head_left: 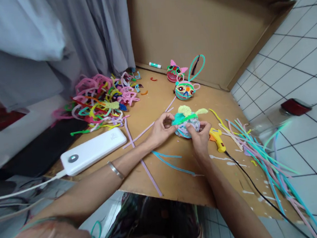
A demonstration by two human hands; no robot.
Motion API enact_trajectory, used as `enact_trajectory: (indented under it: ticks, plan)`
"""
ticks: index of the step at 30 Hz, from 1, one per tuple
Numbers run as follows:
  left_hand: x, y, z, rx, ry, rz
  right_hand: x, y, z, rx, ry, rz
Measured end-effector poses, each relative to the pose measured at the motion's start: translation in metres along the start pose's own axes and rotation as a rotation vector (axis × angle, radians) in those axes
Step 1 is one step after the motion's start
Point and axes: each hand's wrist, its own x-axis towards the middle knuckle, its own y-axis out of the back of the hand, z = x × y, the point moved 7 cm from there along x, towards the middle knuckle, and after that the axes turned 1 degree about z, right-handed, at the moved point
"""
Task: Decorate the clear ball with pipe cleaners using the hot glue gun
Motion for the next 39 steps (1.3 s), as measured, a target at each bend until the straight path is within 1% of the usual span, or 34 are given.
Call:
enact_trajectory:
  ticks: [8,12,16,19,25,29,34,39]
  plan:
    - [0.001,-0.003,-0.003,0.014,-0.029,-0.008,0.0,-0.001,0.001,0.059,-0.069,-0.015]
    - [-0.001,-0.005,0.001,0.021,-0.046,-0.03,0.0,0.0,0.0,0.067,-0.055,-0.002]
    - [-0.001,-0.004,0.008,0.129,-0.091,-0.035,0.001,0.0,0.001,0.06,-0.039,0.002]
    - [0.0,-0.004,0.009,0.181,-0.113,-0.048,0.002,0.0,0.001,0.062,-0.032,0.008]
    - [0.002,-0.004,0.005,0.199,-0.118,-0.056,0.002,0.0,0.001,0.097,-0.044,0.009]
    - [0.001,-0.004,0.006,0.214,-0.14,-0.049,0.002,0.0,0.002,0.086,-0.042,0.016]
    - [0.0,-0.002,0.008,0.255,-0.134,-0.04,0.001,0.0,0.0,0.076,-0.035,0.017]
    - [-0.001,-0.002,0.012,0.245,-0.126,-0.08,0.001,-0.001,0.002,0.085,-0.042,0.024]
